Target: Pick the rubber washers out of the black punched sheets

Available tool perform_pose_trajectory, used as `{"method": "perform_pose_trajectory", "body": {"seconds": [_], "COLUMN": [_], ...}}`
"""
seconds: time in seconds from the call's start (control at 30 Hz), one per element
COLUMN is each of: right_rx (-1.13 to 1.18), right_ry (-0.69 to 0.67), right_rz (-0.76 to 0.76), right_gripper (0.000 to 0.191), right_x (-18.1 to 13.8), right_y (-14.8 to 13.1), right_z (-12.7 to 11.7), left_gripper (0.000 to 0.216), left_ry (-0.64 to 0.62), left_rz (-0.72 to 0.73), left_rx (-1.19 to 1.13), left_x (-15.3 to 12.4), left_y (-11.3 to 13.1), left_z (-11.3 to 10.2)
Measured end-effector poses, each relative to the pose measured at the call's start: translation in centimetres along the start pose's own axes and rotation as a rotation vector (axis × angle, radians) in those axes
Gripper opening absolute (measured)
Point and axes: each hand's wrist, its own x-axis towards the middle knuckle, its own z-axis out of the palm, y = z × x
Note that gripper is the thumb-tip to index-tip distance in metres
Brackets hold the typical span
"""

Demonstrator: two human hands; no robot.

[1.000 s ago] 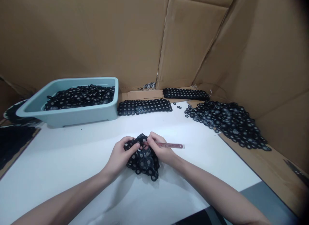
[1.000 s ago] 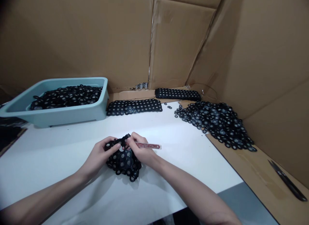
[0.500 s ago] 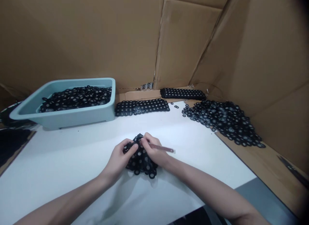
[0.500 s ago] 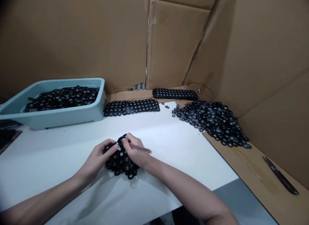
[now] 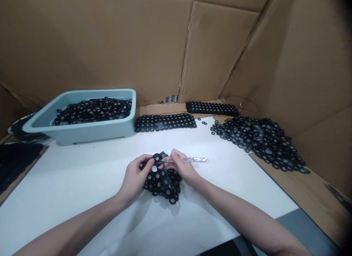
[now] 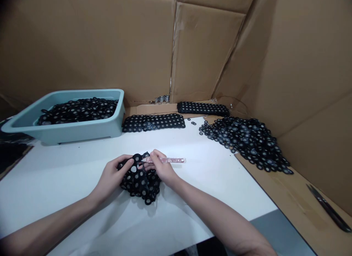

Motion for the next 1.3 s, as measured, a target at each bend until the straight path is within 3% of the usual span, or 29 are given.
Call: {"method": "perform_pose_trajectory", "body": {"seconds": [0.17,0.5,0.87,1.0,1.1,1.23,1.3], "right_rx": [-0.048,-0.141,-0.615,-0.751,-0.747,-0.573,-0.566], "right_ry": [-0.02,-0.025,-0.001,0.012,0.028,-0.004,0.104], "right_rz": [-0.055,-0.107,-0.194,-0.219,-0.223,-0.206,-0.282], "right_gripper": [0.03,0.03,0.02,0.019,0.02,0.019,0.021], "right_x": [0.0,-0.2,-1.2,-1.0,-0.8,-0.7,-0.5], "right_y": [-0.1,-0.1,-0.2,0.1,-0.3,-1.6,-2.5], "right_z": [0.1,0.2,1.0,1.4,1.3,0.1,-1.1], "left_gripper": [0.023,0.024,0.025,0.024,0.02,0.015,0.012], "left_ry": [0.054,0.042,0.031,-0.028,-0.078,-0.075,-0.049], "left_rz": [0.005,-0.001,-0.044,-0.033,0.025,0.134,0.165], "left_rx": [0.113,0.123,0.074,0.072,0.13,0.203,0.198], "left_x": [0.2,0.0,-0.8,-1.3,-1.3,-1.2,-1.1], "left_y": [-0.5,0.2,-0.1,0.4,0.6,0.6,0.5], "left_z": [0.1,0.0,0.5,0.6,0.6,0.5,0.3]}}
